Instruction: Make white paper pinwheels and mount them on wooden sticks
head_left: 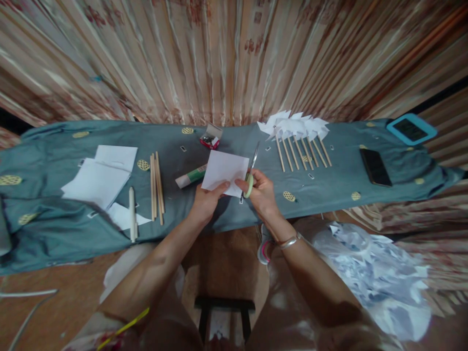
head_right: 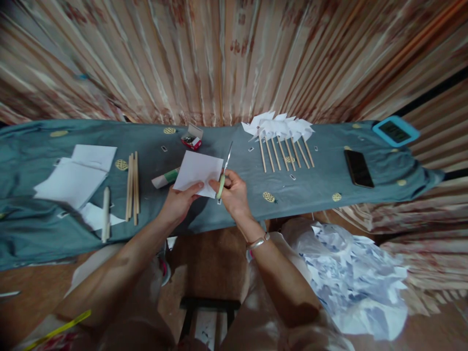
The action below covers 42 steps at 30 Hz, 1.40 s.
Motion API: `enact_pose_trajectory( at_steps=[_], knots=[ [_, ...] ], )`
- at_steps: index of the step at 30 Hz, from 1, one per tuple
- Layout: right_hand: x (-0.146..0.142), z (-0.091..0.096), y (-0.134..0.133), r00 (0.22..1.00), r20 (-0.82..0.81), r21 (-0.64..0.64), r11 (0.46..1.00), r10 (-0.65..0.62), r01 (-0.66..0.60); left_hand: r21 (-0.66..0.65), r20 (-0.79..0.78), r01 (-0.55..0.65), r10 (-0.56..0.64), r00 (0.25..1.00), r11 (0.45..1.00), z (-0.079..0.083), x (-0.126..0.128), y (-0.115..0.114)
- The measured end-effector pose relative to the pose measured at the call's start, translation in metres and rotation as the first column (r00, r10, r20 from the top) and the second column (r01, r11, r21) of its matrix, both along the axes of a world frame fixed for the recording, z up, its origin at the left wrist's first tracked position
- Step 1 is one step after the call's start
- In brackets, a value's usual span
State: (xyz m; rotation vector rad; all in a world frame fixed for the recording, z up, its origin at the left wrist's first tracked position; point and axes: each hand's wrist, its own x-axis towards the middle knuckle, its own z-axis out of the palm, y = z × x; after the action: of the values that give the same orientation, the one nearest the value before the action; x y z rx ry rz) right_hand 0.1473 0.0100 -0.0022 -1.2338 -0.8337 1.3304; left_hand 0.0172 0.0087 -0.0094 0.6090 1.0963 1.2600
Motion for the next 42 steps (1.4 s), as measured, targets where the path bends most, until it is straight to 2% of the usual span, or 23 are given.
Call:
enact_pose_trajectory(
  at_steps=[11,16,18,21,24,28,42],
  knots=[
    [0.0,-0.003,-0.004,0.996,0.031,0.009,0.997,0.081,-0.081,0.001,-0.06,-0.049,0.049,0.997,0.999,-0.001,-0.006,0.006],
    [0.003,0.007,-0.011,0.971,0.073,-0.023,0.974,0.228,-0.227,0.06,-0.052,-0.123,0.127,0.991,0.991,0.003,-0.021,0.019],
    [0.006,0.01,-0.016,0.93,0.079,-0.055,0.933,0.36,-0.356,0.076,-0.036,-0.176,0.179,0.983,0.981,0.005,-0.027,0.025],
    [0.009,0.012,-0.022,0.822,0.085,-0.087,0.826,0.563,-0.557,0.076,-0.023,-0.222,0.225,0.974,0.972,0.006,-0.033,0.031],
    [0.01,0.009,-0.026,0.743,0.072,-0.109,0.745,0.666,-0.658,0.07,-0.048,-0.224,0.227,0.973,0.972,0.004,-0.035,0.033],
    [0.009,0.004,-0.026,0.719,0.063,-0.105,0.721,0.692,-0.685,0.071,-0.078,-0.199,0.204,0.976,0.977,0.001,-0.033,0.032],
    [0.01,0.004,-0.025,0.718,0.08,-0.098,0.722,0.691,-0.685,0.075,-0.118,-0.183,0.191,0.974,0.98,0.001,-0.028,0.03]
  ],
)
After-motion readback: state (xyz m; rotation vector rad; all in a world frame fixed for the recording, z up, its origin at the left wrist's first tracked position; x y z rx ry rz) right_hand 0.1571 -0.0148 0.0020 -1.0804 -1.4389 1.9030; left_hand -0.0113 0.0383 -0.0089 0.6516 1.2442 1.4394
